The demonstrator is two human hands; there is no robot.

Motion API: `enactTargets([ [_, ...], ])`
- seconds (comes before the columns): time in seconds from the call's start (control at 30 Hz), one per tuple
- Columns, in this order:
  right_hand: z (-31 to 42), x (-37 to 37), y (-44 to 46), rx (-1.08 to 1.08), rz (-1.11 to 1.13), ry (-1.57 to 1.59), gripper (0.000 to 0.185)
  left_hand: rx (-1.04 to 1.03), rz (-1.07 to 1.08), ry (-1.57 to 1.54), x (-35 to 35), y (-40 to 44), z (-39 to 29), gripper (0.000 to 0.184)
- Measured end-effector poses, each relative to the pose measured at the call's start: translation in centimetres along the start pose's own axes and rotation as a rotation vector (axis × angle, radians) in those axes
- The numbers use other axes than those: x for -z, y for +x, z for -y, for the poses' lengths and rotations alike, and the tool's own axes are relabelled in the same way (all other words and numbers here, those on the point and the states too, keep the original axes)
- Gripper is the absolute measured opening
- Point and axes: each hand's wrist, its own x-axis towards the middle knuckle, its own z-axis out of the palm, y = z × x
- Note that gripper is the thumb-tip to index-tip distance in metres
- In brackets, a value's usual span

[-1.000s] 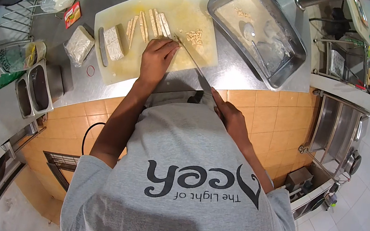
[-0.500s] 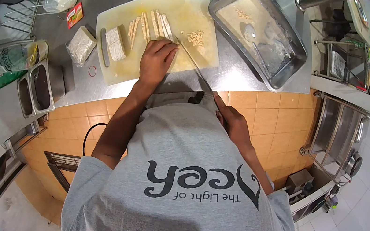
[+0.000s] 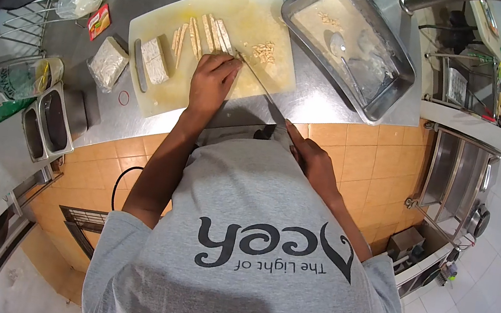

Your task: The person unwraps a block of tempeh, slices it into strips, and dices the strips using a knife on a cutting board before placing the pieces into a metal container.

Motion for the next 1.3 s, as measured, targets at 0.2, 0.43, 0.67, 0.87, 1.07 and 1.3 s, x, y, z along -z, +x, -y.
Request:
enactTargets([
  [0.2,-0.4,-0.7,0.8,0.03,-0.034,0.067,0.073,-0.019,0.027,-0.021,0.6,0.0,-0.2,0.017],
  [0.43,-0.2,0.1,-0.1,0.05,-0.078,0.087,0.073,0.011,-0.026,-0.068,1.3,-0.7,-0.5,0.021],
  [0.67,0.4,0.8,-0.4,0.016,-0.04,0.057,0.066,0.046,-0.031,0.003,1.1,-0.7,-0.2,0.02],
  [0.87,0.4,0.7,-0.2,0.0,-0.003,-0.023,0.065,0.088,-0.018,0.099,0.3,0.3,-0.6,0.018],
  [1.07,0.7,0.4,1.0,-0.037,0.01,-0.027,0.063,0.073,-0.019,0.087,0.4,0.4,-0.6,0.016],
  [1.3,0.5,0.2,1.8,0.017,-0.008,0.051,0.064,0.062,-0.023,0.069,0.4,0.4,-0.5,0.016],
])
